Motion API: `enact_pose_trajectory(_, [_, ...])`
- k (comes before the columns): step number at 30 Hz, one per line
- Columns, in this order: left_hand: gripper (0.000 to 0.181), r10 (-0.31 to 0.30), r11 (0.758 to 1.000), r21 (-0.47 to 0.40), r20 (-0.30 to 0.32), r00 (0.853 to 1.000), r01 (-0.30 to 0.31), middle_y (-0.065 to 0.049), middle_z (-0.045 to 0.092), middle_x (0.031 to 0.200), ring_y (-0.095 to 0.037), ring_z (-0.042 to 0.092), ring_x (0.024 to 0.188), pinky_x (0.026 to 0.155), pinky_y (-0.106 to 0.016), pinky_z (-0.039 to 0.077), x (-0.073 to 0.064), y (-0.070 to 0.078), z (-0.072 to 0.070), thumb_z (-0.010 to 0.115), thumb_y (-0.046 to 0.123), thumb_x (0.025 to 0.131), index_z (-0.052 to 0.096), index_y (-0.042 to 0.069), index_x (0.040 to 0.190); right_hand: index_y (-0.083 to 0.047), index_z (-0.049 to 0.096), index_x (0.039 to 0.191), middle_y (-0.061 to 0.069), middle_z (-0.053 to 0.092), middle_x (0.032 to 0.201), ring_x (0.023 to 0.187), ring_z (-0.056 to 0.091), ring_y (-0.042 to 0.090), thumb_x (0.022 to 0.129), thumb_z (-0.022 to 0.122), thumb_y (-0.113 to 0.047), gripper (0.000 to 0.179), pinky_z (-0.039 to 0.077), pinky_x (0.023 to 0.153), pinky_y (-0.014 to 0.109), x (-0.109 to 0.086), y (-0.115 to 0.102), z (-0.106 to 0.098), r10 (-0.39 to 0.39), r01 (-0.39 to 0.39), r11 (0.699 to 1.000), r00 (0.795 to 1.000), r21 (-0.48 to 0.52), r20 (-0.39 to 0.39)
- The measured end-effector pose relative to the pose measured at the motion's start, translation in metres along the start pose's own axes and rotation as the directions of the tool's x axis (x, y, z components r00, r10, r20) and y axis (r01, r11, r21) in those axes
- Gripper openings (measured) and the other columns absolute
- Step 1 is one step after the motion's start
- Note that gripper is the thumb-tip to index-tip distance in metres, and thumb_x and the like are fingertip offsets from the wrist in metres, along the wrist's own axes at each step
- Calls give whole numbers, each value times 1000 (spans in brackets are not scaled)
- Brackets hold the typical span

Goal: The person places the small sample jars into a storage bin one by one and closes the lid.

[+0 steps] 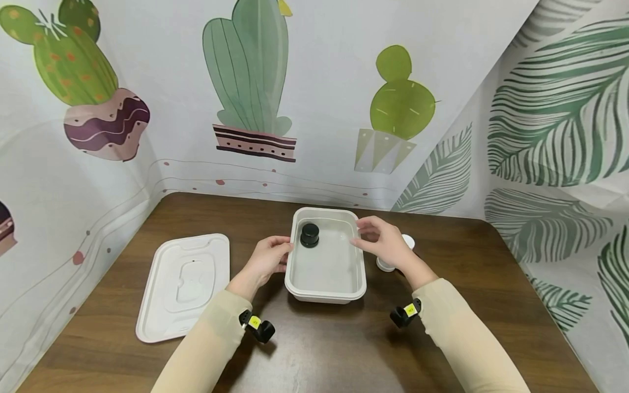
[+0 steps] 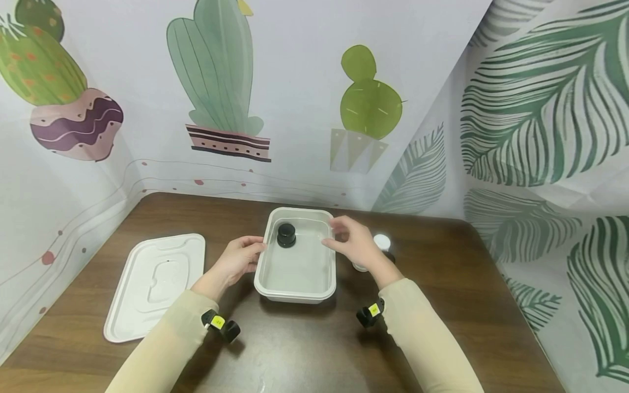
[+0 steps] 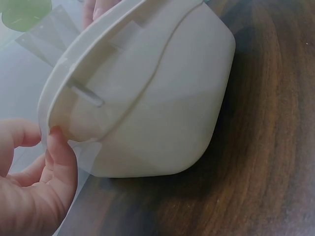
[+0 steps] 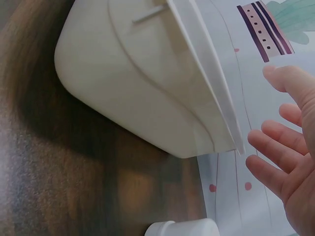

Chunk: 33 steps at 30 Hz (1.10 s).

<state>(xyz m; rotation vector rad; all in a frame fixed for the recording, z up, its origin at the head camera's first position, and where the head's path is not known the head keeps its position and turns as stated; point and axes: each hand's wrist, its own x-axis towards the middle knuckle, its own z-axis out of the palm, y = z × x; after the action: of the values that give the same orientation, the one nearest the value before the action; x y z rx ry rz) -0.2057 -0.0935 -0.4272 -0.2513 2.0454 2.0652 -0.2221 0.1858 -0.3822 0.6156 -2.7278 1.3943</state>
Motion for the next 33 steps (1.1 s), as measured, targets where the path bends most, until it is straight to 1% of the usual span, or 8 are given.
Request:
enact_pose_trajectory(4, [28, 1, 1000, 4, 0, 1000, -1, -20, 59, 94, -18, 58, 64, 51, -27, 50, 0, 0, 0, 57, 13, 83, 55, 2, 109, -1, 53, 113, 16, 58, 111, 102, 57, 26, 74, 72, -30, 51, 47, 86, 39, -5, 2, -2, -13, 14, 1000, 1000, 6, -24])
enact_pose_trajectory(11, [27, 5, 1000, -6, -6, 1000, -5, -20, 60, 93, -16, 58, 62, 50, -27, 49, -2, 0, 1, 56, 12, 84, 55, 2, 109, -5, 53, 113, 16, 57, 114, 104, 56, 27, 75, 71, -29, 48, 46, 88, 41, -14, 8, -7, -1, 2, 1000, 999, 15, -50])
enact_pose_trajectory(17, [28, 3, 1000, -11, -3, 1000, -3, -21, 59, 95, -16, 58, 63, 50, -27, 49, -1, 0, 2, 56, 12, 84, 55, 2, 110, 2, 53, 112, 20, 57, 111, 104, 55, 35, 77, 70, -14, 42, 44, 87, 47, -26, -15, -11, 3, -2, 1000, 997, 15, -75])
enact_pose_trajectory(19, [29, 2, 1000, -12, -1, 1000, -2, -21, 59, 95, -16, 57, 62, 50, -27, 49, -1, 0, 2, 56, 11, 84, 54, 1, 111, 1, 53, 112, 20, 58, 110, 103, 56, 35, 76, 70, -12, 42, 45, 86, 47, -27, -11, -12, 2, -2, 1000, 996, 10, -84])
enact_pose_trajectory(24, [29, 2, 1000, -9, -2, 1000, -2, -21, 59, 94, -16, 57, 62, 49, -27, 49, -1, 0, 2, 56, 12, 84, 54, 1, 111, -6, 54, 112, 14, 60, 110, 102, 58, 28, 75, 72, -22, 45, 46, 87, 42, -26, 15, -13, 7, -4, 999, 995, 36, -99])
enact_pose_trajectory(29, [28, 0, 1000, -9, -5, 1000, 0, -21, 59, 94, -16, 57, 62, 49, -26, 49, -2, 0, 2, 57, 12, 83, 55, 2, 110, -8, 55, 112, 12, 61, 108, 100, 59, 26, 75, 72, -27, 45, 47, 86, 40, -31, 21, -16, 1, 2, 1000, 992, 25, -124])
enact_pose_trajectory(33, [28, 1, 1000, -8, -8, 1000, -1, -20, 59, 93, -16, 57, 62, 49, -27, 49, -1, -1, 1, 57, 12, 83, 55, 2, 109, -6, 54, 112, 13, 62, 107, 99, 59, 27, 75, 72, -25, 46, 46, 86, 43, -35, 22, -19, 10, -7, 1000, 990, 22, -138])
